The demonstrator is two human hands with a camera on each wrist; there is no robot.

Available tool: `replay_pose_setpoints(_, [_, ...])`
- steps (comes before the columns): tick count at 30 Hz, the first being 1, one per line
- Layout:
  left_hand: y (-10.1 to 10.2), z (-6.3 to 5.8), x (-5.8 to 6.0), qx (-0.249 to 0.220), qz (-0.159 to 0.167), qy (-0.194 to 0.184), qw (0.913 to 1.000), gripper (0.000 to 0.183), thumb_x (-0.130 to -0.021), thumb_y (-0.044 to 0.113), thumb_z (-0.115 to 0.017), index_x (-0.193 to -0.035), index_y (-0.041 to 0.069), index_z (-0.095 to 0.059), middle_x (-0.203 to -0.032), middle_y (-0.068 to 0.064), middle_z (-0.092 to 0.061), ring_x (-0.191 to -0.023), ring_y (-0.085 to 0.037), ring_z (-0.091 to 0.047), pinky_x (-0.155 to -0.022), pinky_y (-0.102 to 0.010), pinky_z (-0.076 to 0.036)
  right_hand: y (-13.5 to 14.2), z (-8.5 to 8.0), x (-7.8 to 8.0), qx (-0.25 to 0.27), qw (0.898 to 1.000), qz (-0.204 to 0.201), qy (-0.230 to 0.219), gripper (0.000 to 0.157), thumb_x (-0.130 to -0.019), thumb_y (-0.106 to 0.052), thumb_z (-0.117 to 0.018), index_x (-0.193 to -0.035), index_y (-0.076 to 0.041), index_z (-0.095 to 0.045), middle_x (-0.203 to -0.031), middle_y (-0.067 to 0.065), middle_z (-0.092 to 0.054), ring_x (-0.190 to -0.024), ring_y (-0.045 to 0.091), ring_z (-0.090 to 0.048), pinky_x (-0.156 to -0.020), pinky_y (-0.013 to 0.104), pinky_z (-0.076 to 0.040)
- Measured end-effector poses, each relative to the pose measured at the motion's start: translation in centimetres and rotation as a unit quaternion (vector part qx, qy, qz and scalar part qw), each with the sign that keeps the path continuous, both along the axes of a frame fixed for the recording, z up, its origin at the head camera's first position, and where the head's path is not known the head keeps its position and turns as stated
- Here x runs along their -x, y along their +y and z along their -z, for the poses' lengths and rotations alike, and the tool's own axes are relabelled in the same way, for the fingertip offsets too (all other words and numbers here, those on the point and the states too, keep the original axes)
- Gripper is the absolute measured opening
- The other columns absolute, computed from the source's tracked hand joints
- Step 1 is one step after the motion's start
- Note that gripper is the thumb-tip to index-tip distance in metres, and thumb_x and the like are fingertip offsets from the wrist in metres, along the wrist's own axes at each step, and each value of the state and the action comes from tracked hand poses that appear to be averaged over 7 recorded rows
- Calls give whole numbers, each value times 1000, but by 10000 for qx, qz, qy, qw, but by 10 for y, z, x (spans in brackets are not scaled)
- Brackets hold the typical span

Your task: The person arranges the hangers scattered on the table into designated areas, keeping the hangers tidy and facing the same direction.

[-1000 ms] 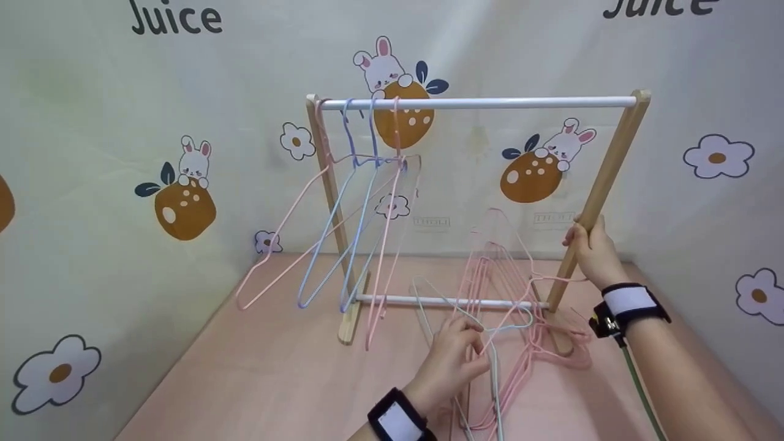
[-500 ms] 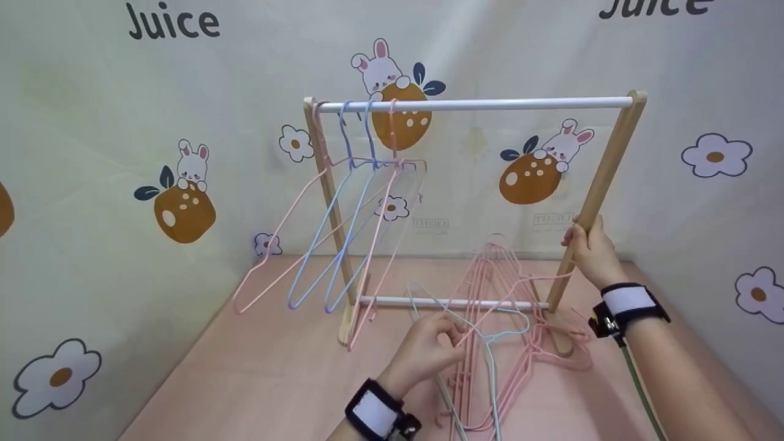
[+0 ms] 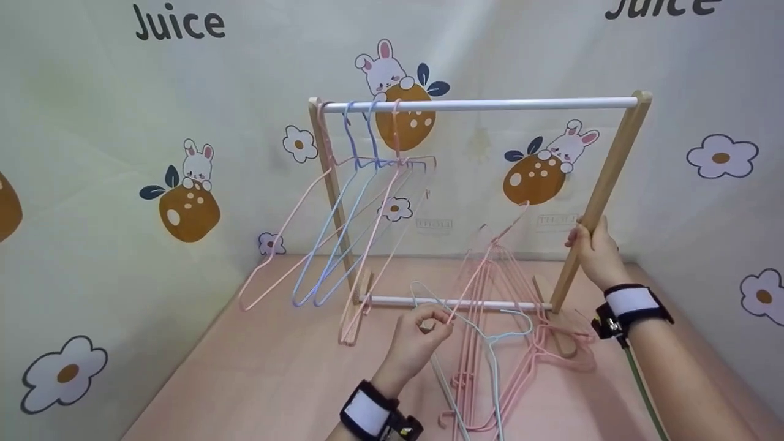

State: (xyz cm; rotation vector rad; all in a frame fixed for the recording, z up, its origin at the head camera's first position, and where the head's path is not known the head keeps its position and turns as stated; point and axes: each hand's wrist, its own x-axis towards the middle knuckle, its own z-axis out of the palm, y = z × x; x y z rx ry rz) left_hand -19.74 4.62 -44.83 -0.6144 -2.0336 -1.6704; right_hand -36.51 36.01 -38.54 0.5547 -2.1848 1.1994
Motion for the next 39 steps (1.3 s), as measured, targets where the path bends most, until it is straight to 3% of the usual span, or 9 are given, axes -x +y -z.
replay_pose_setpoints(4, [2,-10,-8,-327,6,-17,9995,6,-85,-3,-63,-86,-8,-64,-94,-17,-66,-91,-22,-59,-74,-30,-50,0,0,-1,-59,10000,-7,52,37,-105,-22,-29,-126,8,-31,-96,20,-55,-83,13,-57,-81,44,-45])
replay_pose_setpoints(11, [2,-2,3,-1023,135,53,9947,6,-87,-3,-63,-89,-8,-65,-95,-16,-66,-83,-16,-59,-69,-27,-53,0,0,-1,-31,10000,66,48,35,-105,-21,-29,-125,8,-32,-95,19,-56,-83,13,-57,-79,37,-46])
replay_pose_setpoints(17, [3,-7,-7,-1227,452,1170,9845,7,-85,-6,-61,-91,-10,-63,-92,-23,-65,-82,-16,-61,-72,-30,-53,1,0,0,2,10000,0,7,37,-105,-23,-28,-126,8,-31,-95,19,-54,-86,19,-58,-79,38,-46])
replay_pose_setpoints(22, [0,-15,-9,-1229,678,1885,9720,9,-86,-5,-57,-92,-8,-62,-91,-23,-64,-86,-19,-63,-71,-35,-55,1,1,1,-34,9999,63,103,36,-105,-23,-29,-125,7,-32,-93,18,-55,-82,14,-59,-73,25,-46])
replay_pose_setpoints(28, [2,-23,-15,-1569,920,2104,9606,12,-87,-4,-54,-93,-12,-60,-92,-22,-63,-77,-17,-64,-65,-27,-53,3,3,0,-43,9999,-103,87,35,-105,-21,-29,-126,7,-31,-94,18,-54,-86,23,-59,-77,39,-47])
replay_pose_setpoints(32, [4,-29,-21,-1661,978,2235,9554,14,-87,-4,-54,-94,-14,-58,-94,-18,-64,-81,-18,-64,-68,-32,-55,8,4,0,-54,9998,-147,137,34,-105,-21,-29,-126,7,-31,-94,18,-54,-86,23,-59,-77,38,-47])
replay_pose_setpoints(39, [8,-35,-27,-1870,556,2237,9549,16,-87,0,-53,-92,-15,-57,-92,-8,-67,-77,-24,-65,-68,-35,-55,17,9,2,-20,9993,-273,242,33,-105,-18,-29,-125,7,-32,-92,20,-54,-86,30,-60,-80,46,-47])
